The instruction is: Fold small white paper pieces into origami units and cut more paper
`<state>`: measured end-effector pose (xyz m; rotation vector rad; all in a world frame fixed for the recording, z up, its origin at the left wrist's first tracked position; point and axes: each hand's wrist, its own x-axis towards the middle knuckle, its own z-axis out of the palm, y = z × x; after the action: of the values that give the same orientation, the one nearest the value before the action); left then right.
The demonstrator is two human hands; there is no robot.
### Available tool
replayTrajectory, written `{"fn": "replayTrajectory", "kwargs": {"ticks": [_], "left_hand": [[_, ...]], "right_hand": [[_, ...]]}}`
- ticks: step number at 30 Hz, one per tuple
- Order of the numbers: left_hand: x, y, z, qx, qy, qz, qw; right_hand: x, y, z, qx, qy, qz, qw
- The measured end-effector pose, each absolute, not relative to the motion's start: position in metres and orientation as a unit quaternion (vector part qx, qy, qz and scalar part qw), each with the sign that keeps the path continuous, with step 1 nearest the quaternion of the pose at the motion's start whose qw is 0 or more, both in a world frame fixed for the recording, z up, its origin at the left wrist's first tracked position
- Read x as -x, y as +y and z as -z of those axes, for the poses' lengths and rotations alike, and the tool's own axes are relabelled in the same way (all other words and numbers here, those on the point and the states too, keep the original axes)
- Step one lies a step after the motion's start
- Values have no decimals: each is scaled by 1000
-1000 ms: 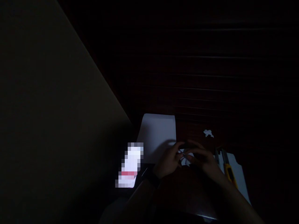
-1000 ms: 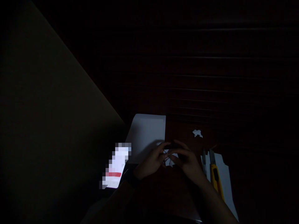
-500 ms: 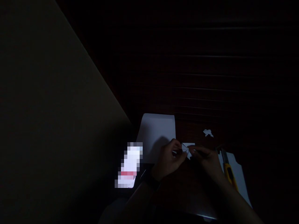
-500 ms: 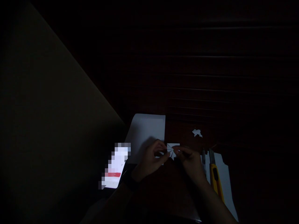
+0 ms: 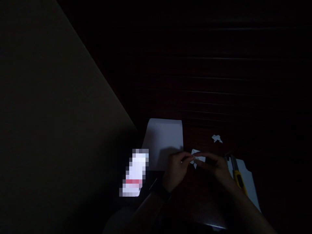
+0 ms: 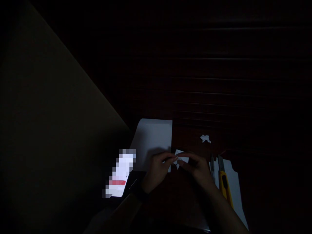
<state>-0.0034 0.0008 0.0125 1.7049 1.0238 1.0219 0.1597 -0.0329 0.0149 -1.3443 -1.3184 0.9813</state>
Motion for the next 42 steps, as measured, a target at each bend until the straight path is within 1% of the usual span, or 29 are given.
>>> {"fn": "replayTrajectory", "kwargs": {"ticks": [5, 12, 26, 35, 42], "left_hand": [[0, -3, -11, -669, 433, -418, 436], [-3, -8, -13, -660, 440, -431, 430], [-4, -8, -15, -655, 425, -444, 440], [-5, -6, -7, -630, 415, -459, 469], [-5, -7, -5, -634, 422, -458, 458]], "right_hand": [[-157, -33, -11, 571, -546, -370, 489], [-157, -33, -10, 570, -555, -355, 491], [-155, -33, -10, 611, -571, -255, 485], [-155, -35, -7, 639, -558, -240, 472], [-151, -37, -11, 651, -532, -238, 486]]}}
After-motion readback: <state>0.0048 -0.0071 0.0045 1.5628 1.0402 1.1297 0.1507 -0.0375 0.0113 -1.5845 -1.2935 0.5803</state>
